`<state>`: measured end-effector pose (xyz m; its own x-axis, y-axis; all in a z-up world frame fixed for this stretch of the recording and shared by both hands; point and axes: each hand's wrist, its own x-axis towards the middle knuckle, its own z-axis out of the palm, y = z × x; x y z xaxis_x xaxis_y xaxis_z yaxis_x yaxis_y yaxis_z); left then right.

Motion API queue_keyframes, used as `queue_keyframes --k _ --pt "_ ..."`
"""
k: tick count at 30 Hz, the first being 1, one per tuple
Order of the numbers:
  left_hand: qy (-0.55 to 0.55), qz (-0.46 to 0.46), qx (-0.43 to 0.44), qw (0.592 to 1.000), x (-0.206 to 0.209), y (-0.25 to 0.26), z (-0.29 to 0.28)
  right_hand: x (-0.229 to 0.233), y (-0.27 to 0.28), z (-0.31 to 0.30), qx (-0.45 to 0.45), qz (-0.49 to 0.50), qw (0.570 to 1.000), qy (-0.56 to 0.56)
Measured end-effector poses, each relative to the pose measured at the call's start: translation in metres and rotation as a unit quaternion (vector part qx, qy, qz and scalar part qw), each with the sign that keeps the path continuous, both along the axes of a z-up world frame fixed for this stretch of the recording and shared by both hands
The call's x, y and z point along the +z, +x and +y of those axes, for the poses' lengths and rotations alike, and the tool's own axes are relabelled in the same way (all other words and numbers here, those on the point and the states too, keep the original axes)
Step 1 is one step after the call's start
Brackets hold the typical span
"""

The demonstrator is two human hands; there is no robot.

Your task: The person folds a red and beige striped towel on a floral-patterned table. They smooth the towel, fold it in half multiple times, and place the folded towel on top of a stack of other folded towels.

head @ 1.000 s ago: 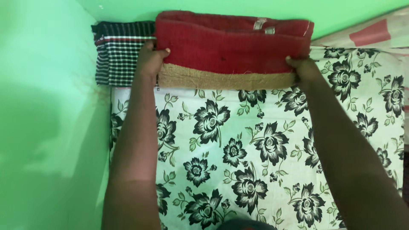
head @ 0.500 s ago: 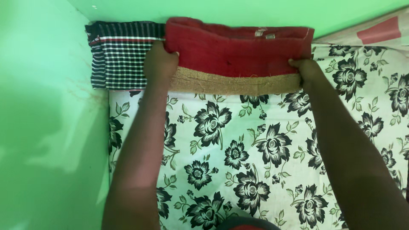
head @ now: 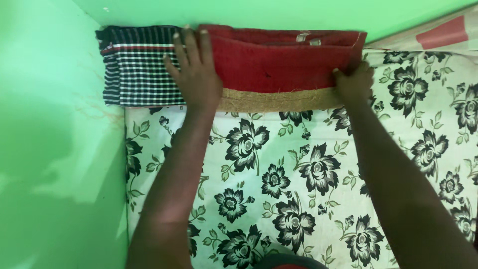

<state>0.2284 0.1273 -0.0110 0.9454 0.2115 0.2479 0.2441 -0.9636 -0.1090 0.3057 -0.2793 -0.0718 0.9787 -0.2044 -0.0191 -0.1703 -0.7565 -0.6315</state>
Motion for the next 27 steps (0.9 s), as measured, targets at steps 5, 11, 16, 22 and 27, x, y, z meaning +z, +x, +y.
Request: queue_keyframes --k 5,11,16,22,27 --pt "-0.075 0.091 -0.212 0.970 0.015 -0.005 -0.038 0.048 -0.022 0.043 0.086 -0.094 0.966 -0.224" --pt "-0.159 0.195 -0.120 0.960 0.027 0.009 -0.012 0.079 -0.025 0.096 0.193 0.027 0.935 -0.297" --pt "-0.176 0.154 -0.076 0.969 0.005 0.018 -0.001 0.078 -0.017 0.101 0.171 0.079 0.941 -0.282" --pt "-0.149 0.126 -0.077 0.978 -0.022 0.019 0.000 0.053 -0.012 0.096 0.153 0.043 0.950 -0.270" --pt "-0.135 0.129 -0.071 0.980 -0.028 0.021 -0.001 0.042 -0.006 0.092 0.169 0.022 0.951 -0.257"
